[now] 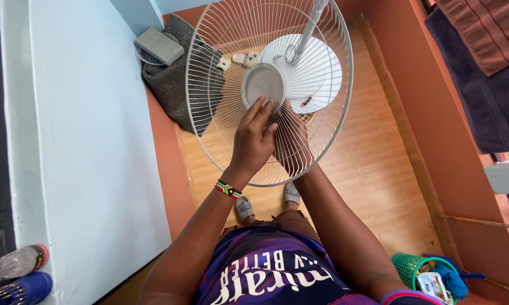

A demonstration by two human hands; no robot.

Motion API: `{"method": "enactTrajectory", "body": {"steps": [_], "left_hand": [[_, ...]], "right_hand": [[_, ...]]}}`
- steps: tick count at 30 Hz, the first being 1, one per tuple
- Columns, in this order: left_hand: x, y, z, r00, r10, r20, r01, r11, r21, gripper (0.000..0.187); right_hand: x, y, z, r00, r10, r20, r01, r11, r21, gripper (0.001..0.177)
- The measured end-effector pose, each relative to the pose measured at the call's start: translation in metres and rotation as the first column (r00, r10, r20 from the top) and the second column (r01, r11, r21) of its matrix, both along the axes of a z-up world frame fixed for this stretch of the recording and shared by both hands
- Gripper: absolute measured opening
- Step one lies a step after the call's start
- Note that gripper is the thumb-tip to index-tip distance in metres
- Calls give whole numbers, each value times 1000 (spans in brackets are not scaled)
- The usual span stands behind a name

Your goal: The person reassembles a standing electric fan by hand. They attach the front grille, mount the blue fan blade onto the motor shaft, secure it with a nut, and then attach the rear grille. The person also briefly handles a small bottle and cap before completing the fan assembly.

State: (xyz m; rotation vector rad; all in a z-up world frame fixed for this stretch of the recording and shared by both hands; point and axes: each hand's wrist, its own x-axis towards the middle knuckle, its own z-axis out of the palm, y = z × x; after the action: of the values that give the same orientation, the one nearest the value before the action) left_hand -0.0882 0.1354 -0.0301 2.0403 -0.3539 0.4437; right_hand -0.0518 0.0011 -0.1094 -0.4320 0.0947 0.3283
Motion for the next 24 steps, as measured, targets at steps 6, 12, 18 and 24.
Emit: {"method": "enactTrajectory", "body": {"steps": [6,12,18,24], "left_hand": [[10,6,-19,919,-320,-230,100,753,-650,43],[15,16,-18,687,-693,-216,-67,236,-970,43],[24,6,-5,637,-739,-221,-102,204,-974,44],[42,-11,-1,613,-757,-225,-97,211,-973,45]], "right_hand": [[-15,18,54,972,-90,219,187,858,-479,56],[-24,17,99,790,191,583,567,133,-813,55],[-22,0,109,726,295,621,672,-114,-732,51],[-4,-34,105,710,296,639,675,-30,-737,50]]}}
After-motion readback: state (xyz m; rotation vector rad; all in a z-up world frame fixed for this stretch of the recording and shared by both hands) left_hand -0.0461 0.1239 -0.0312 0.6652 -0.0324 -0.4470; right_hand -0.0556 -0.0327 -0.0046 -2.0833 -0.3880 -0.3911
